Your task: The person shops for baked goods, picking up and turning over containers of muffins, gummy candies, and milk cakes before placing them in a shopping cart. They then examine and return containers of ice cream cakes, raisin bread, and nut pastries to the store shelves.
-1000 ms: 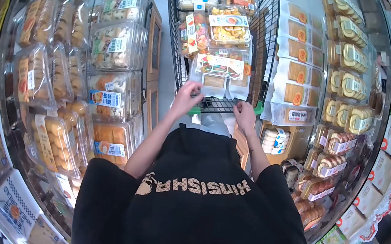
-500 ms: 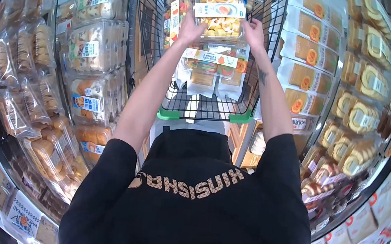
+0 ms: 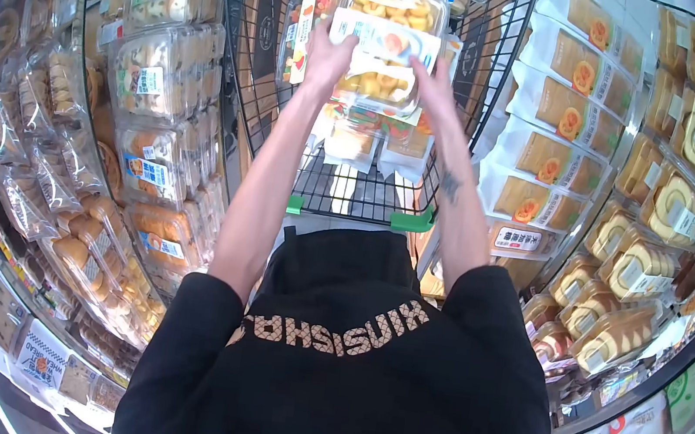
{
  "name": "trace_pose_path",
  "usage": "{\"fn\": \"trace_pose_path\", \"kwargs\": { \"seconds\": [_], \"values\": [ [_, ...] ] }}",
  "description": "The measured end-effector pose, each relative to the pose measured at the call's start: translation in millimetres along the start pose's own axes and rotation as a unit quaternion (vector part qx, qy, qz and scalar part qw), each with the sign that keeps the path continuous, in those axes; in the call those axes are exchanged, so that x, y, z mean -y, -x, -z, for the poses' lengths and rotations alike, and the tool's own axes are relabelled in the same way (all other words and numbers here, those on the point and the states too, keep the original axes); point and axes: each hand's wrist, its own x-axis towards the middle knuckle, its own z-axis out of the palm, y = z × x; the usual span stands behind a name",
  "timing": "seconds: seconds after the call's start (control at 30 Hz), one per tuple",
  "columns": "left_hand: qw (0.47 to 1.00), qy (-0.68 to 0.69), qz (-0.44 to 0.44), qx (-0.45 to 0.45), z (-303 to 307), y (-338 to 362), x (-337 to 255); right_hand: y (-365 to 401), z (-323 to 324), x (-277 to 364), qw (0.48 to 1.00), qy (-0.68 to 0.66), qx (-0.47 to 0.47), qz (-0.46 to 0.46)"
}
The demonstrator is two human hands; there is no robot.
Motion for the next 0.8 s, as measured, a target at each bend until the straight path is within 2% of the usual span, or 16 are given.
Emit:
{"fn": "trace_pose_path", "kwargs": {
  "seconds": [0.07, 0.1, 0.17, 0.3, 0.37, 0.4, 0.5, 0.53, 0.63, 0.7, 0.77, 0.8],
  "values": [
    [0.987, -0.155, -0.021, -0.037, 11.5, 57.1, -34.7, 35.8, 1.5, -21.2, 0.999, -0.037, -0.008, 0.023],
    [0.985, -0.166, -0.026, -0.035, 19.1, 79.8, -37.2, 56.3, 2.8, -27.6, 0.999, -0.035, -0.003, 0.038],
    [0.988, -0.151, -0.035, -0.028, 40.9, 114.8, -28.1, 106.1, -1.2, -17.6, 0.994, -0.101, 0.042, -0.004],
    [0.989, -0.145, 0.009, 0.026, 87.1, 181.1, -15.1, 170.3, 5.1, -24.2, 0.985, -0.122, 0.096, -0.08],
    [0.989, 0.079, 0.077, 0.103, 105.4, 205.3, -3.7, 194.8, 4.5, -26.2, 0.977, -0.13, 0.138, -0.103],
    [0.98, 0.083, 0.128, 0.127, 118.4, 212.9, -5.2, 206.4, -0.3, -23.5, 0.972, -0.124, 0.162, -0.115],
    [0.979, 0.093, 0.126, 0.129, 151.0, 230.5, -6.2, 242.5, -21.6, -12.1, 0.967, -0.081, 0.207, -0.122],
    [0.977, 0.126, 0.14, 0.098, 159.3, 236.8, -14.3, 255.2, -30.5, -7.0, 0.968, -0.05, 0.218, -0.117],
    [0.987, 0.101, 0.068, 0.105, 201.7, 245.8, -20.1, 290.3, -59.3, 1.2, 0.968, 0.002, 0.243, -0.06],
    [0.989, 0.091, 0.026, 0.116, 234.2, 254.8, -30.1, 314.1, -77.6, 7.3, 0.953, -0.003, 0.288, -0.094],
    [0.981, 0.04, -0.041, 0.187, 270.0, 264.2, -41.0, 341.5, -95.8, -2.7, 0.939, -0.024, 0.341, -0.039],
    [0.975, 0.015, -0.067, 0.212, 285.4, 269.8, -44.7, 358.8, -104.2, -5.7, 0.933, -0.012, 0.355, -0.055]
  ]
}}
